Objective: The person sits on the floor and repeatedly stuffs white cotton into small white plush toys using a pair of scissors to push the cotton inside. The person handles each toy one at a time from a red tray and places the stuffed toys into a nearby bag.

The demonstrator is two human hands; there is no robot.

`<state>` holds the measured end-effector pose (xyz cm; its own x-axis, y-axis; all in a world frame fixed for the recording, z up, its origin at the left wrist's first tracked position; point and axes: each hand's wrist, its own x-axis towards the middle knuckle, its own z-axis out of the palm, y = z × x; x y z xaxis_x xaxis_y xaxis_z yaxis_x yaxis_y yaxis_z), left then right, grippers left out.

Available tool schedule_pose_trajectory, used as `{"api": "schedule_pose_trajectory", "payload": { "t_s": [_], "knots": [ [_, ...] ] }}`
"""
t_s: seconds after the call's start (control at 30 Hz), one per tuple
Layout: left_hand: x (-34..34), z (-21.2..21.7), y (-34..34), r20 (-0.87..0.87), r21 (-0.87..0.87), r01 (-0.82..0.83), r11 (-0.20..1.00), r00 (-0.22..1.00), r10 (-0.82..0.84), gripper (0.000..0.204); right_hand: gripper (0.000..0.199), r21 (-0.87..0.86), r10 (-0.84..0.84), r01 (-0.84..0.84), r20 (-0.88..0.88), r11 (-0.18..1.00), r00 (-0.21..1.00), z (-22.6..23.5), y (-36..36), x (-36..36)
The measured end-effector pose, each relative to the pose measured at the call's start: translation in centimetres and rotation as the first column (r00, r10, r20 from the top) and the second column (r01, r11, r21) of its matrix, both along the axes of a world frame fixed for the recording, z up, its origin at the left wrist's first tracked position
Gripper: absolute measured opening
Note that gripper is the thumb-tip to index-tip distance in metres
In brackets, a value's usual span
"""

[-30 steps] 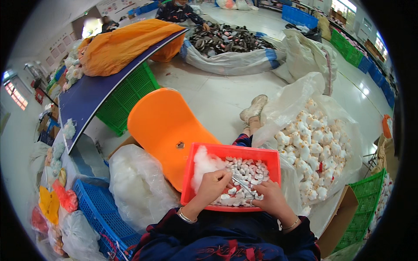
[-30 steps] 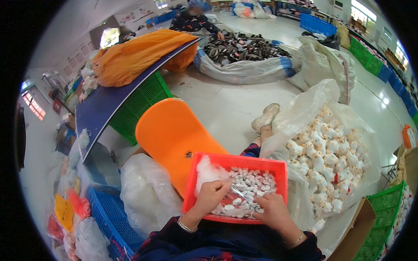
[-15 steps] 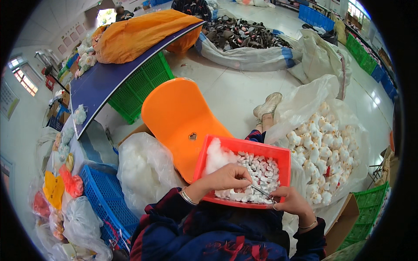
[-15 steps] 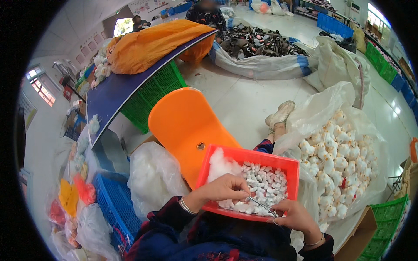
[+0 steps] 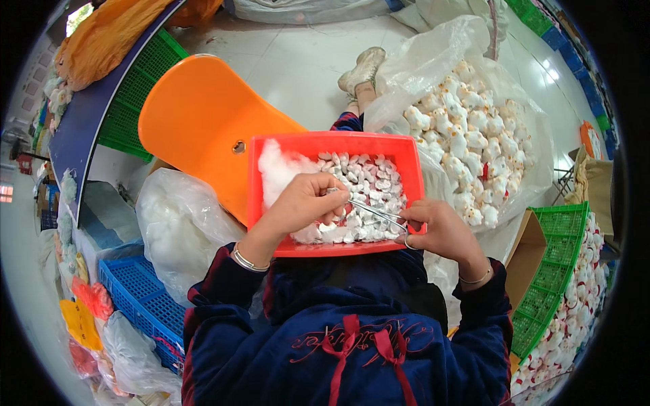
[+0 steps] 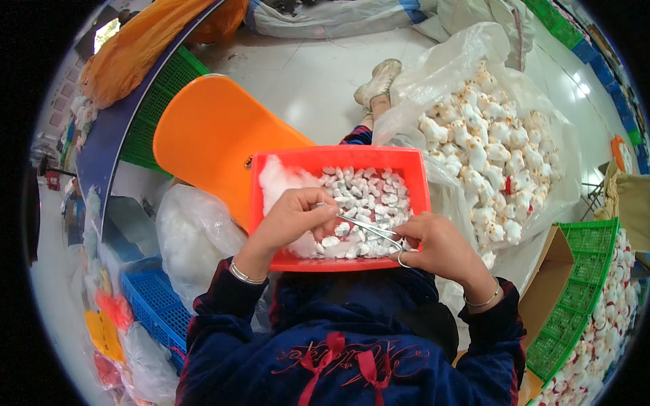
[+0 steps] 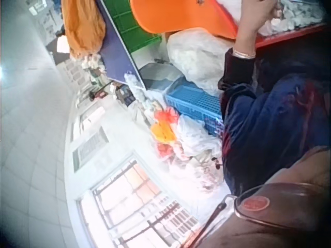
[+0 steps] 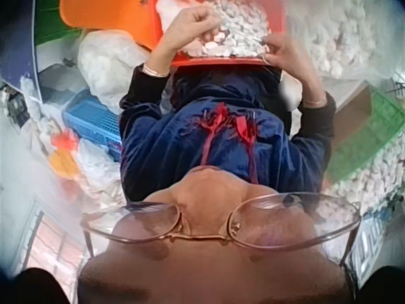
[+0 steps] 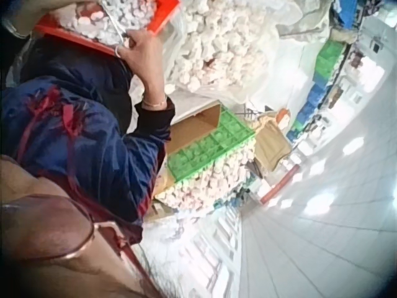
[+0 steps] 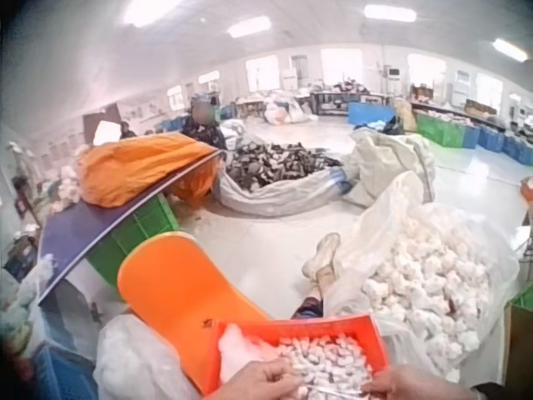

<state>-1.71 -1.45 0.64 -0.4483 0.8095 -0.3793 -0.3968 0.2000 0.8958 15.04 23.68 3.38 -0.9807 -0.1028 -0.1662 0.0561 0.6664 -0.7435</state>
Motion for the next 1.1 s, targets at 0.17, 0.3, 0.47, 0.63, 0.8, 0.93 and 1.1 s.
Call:
{"api": "schedule_pose_trajectory", "payload": {
  "t_s": [0.17,0.3,0.47,0.63,0.8,0.93,1.1],
  "knots": [
    [-0.7,-0.7,-1.3,-0.051,0.043,-0.019,0.999,0.998,0.021,0.003,0.031,0.036,0.04,-0.038,-0.059,0.999,0.997,-0.7,0.4,0.6],
    [-0.7,-1.4,-1.5,0.075,0.035,-0.153,0.988,0.986,0.15,0.011,0.031,0.25,0.046,-0.009,-0.145,0.968,0.988,0.4,-0.4,0.5],
    [-0.7,-1.5,-0.6,0.089,-0.153,-0.059,0.986,0.993,0.074,0.023,0.036,0.492,0.093,0.025,-0.213,0.87,0.973,1.4,-0.6,0.3],
    [-0.5,-1.8,-0.1,0.063,-0.103,-0.081,0.991,0.994,0.088,0.026,0.039,0.579,0.119,0.046,-0.243,0.814,0.963,1.9,-0.6,0.4],
    [-0.1,-2.4,-0.5,0.183,-0.075,-0.097,0.992,0.977,0.11,0.02,0.041,0.589,0.091,0.089,-0.269,0.803,0.959,1.7,-0.5,0.8],
    [0.6,-2.6,-0.1,0.193,-0.003,-0.199,0.98,0.961,0.196,0.016,0.042,0.604,0.102,0.08,-0.261,0.793,0.96,1.6,-0.9,0.9],
    [1.3,-3.5,0.4,0.261,0.056,-0.301,0.952,0.925,0.277,0.008,0.045,0.584,0.079,0.076,-0.234,0.808,0.969,-0.2,-1.5,1.4]
  ]
}}
